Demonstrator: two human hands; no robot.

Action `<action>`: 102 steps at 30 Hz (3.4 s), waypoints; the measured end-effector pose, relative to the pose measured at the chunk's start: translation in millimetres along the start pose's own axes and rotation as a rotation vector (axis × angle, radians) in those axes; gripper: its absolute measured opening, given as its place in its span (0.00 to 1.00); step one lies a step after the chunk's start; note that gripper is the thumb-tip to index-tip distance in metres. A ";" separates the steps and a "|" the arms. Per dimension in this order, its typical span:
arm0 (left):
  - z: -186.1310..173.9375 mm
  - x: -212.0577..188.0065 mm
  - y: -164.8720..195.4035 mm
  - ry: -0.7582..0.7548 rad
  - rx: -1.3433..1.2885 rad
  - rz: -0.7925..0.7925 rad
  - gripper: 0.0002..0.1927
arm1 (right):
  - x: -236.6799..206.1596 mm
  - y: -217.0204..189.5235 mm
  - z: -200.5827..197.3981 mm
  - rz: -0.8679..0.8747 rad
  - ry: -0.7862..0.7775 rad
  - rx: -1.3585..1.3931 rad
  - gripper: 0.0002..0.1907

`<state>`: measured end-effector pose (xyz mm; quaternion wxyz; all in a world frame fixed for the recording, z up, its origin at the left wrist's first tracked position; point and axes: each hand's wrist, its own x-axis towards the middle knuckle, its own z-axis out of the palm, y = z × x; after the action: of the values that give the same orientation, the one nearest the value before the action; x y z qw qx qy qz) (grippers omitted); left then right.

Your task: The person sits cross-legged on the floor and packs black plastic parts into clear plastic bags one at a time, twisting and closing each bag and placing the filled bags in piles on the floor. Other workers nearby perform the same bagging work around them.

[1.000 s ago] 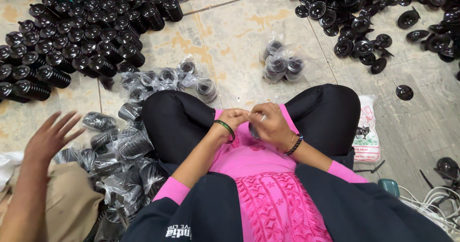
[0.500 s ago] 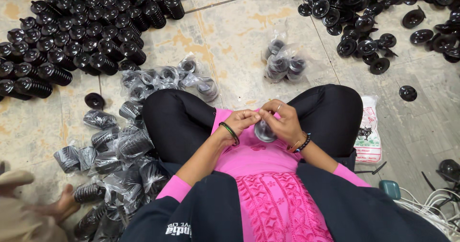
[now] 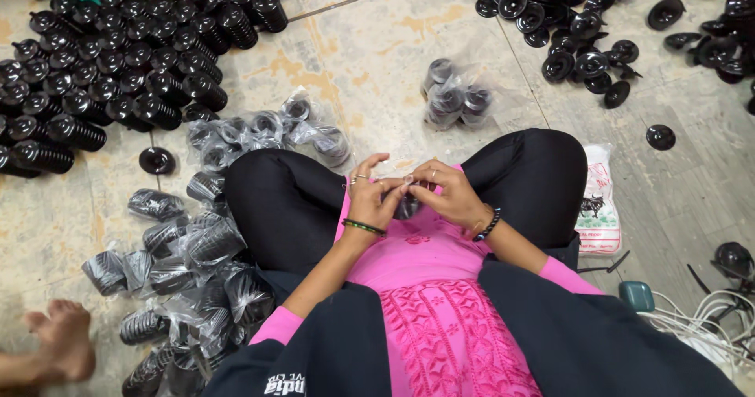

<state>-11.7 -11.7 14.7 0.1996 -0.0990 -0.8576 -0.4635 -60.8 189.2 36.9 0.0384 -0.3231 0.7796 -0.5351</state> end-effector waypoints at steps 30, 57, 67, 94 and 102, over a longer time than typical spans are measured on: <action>-5.7 -1.7 -3.2 0.017 0.069 0.200 0.05 | -4.5 1.7 10.4 -0.183 0.055 -0.251 0.04; -132.9 1.8 23.4 -0.243 0.094 0.150 0.04 | 22.3 11.4 31.3 -0.130 -0.107 -0.065 0.06; -264.8 -89.2 -14.4 -0.628 0.554 -0.807 0.16 | 89.5 161.2 -100.1 0.527 0.154 -0.728 0.13; 211.3 150.0 -157.1 0.085 -0.909 -1.019 0.13 | 127.6 217.3 -30.9 1.038 0.523 1.053 0.15; 116.0 141.2 -123.0 -0.247 -1.551 -1.282 0.28 | 91.4 193.5 -19.5 0.500 0.329 0.703 0.07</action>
<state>-211.6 15.3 -73.8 -0.2963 0.2305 -0.2262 -0.8988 -230.3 197.5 -94.9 0.1492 -0.0031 0.6004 -0.7856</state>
